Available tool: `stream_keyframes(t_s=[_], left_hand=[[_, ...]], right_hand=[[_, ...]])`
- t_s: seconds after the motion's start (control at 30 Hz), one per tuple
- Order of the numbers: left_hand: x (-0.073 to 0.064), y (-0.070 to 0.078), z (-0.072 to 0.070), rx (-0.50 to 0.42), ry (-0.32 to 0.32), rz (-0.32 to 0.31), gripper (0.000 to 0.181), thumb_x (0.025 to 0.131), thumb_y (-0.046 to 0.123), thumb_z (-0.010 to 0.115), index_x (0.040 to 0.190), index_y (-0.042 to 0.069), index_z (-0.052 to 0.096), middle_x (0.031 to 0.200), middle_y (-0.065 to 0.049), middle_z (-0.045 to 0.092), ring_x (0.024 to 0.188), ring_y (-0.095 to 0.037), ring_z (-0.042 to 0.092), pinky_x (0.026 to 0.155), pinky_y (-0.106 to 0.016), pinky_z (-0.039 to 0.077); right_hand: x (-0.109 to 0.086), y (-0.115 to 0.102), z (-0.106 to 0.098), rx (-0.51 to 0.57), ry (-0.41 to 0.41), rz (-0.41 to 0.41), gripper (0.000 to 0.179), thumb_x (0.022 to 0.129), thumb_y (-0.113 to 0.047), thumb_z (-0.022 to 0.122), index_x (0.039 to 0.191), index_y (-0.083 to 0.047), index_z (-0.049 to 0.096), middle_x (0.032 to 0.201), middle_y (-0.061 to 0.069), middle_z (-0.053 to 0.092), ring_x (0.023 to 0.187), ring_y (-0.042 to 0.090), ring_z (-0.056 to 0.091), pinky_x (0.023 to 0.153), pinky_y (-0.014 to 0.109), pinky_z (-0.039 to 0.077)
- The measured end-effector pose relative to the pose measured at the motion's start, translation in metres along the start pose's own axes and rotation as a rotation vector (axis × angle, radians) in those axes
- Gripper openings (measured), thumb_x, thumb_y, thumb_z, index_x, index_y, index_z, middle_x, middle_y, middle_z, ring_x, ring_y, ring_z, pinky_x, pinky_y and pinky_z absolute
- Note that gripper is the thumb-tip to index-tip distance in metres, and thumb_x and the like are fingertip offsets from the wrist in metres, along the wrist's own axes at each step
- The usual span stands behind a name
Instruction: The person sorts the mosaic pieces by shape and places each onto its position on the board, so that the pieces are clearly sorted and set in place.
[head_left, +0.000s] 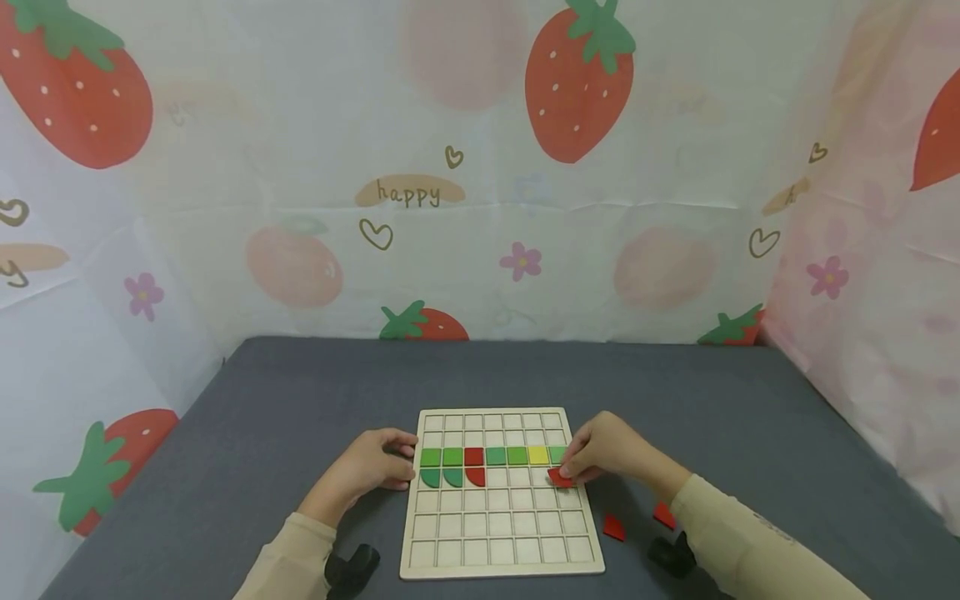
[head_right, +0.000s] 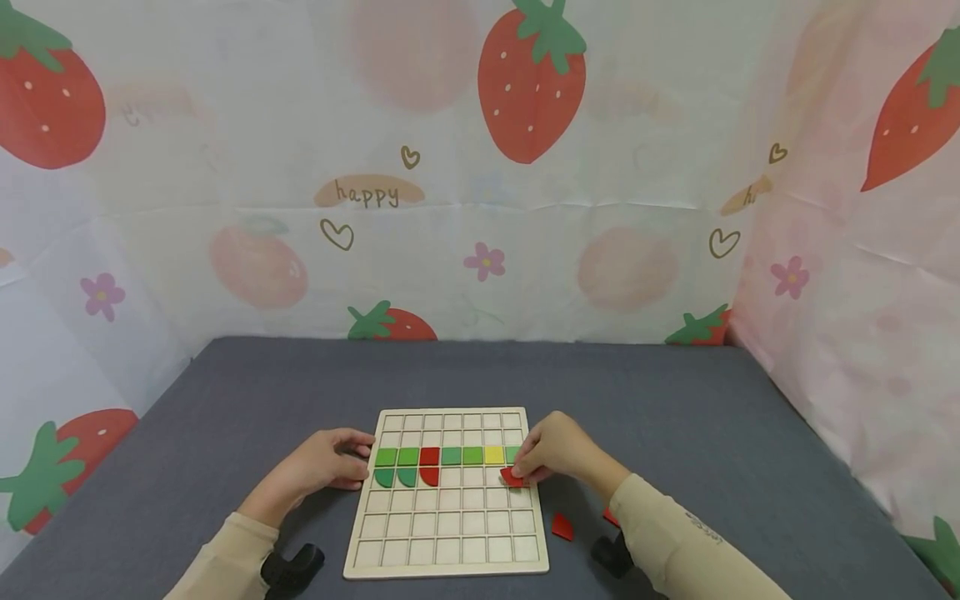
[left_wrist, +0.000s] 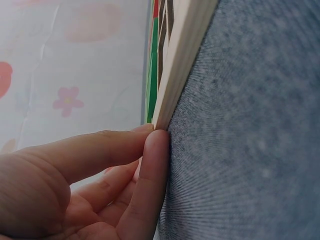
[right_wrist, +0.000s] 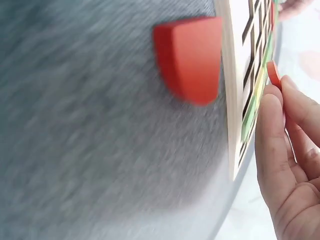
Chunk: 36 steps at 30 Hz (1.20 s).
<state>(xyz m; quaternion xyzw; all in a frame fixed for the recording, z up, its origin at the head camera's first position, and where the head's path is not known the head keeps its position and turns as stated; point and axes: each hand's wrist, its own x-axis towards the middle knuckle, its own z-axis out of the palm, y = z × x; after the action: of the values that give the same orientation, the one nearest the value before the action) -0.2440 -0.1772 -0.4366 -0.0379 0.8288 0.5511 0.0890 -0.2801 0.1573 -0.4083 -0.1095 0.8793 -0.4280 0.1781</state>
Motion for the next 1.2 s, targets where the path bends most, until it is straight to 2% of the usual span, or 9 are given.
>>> stream_keyframes(t_s=[0.2, 0.43, 0.73, 1.2], left_hand=[[0.0, 0.0, 0.0, 0.003, 0.006, -0.008, 0.05, 0.078, -0.01, 0.069, 0.127, -0.007, 0.06, 0.105, -0.016, 0.059, 0.076, -0.017, 0.063, 0.068, -0.033, 0.061], [0.0, 0.0, 0.0, 0.007, 0.004, -0.007, 0.05, 0.078, -0.01, 0.07, 0.127, -0.007, 0.06, 0.105, -0.015, 0.059, 0.076, -0.017, 0.063, 0.068, -0.033, 0.061], [-0.001, 0.0, -0.001, 0.01, -0.008, 0.012, 0.051, 0.078, -0.009, 0.07, 0.128, -0.008, 0.059, 0.106, -0.017, 0.059, 0.076, -0.017, 0.062, 0.068, -0.034, 0.061], [-0.001, 0.001, -0.001, 0.001, -0.013, 0.015, 0.05, 0.079, -0.009, 0.07, 0.128, -0.009, 0.058, 0.105, -0.017, 0.058, 0.076, -0.016, 0.062, 0.068, -0.034, 0.061]], right_hand=[[0.007, -0.01, 0.01, 0.012, -0.013, 0.016, 0.009, 0.076, -0.005, 0.083, 0.082, 0.0, 0.077, 0.074, 0.008, 0.075, 0.062, 0.016, 0.071, 0.064, 0.033, 0.062], [0.015, -0.017, 0.023, 0.0, -0.02, -0.012, 0.008, 0.076, -0.005, 0.083, 0.08, -0.001, 0.077, 0.074, 0.008, 0.075, 0.06, 0.015, 0.071, 0.061, 0.031, 0.061], [0.022, -0.026, 0.036, 0.06, -0.022, 0.022, 0.009, 0.075, -0.003, 0.083, 0.08, 0.0, 0.077, 0.072, 0.007, 0.074, 0.057, 0.014, 0.07, 0.061, 0.03, 0.061], [0.029, -0.036, 0.052, 0.094, -0.012, 0.02, 0.006, 0.076, 0.0, 0.082, 0.079, 0.002, 0.077, 0.074, 0.012, 0.075, 0.058, 0.013, 0.07, 0.061, 0.03, 0.062]])
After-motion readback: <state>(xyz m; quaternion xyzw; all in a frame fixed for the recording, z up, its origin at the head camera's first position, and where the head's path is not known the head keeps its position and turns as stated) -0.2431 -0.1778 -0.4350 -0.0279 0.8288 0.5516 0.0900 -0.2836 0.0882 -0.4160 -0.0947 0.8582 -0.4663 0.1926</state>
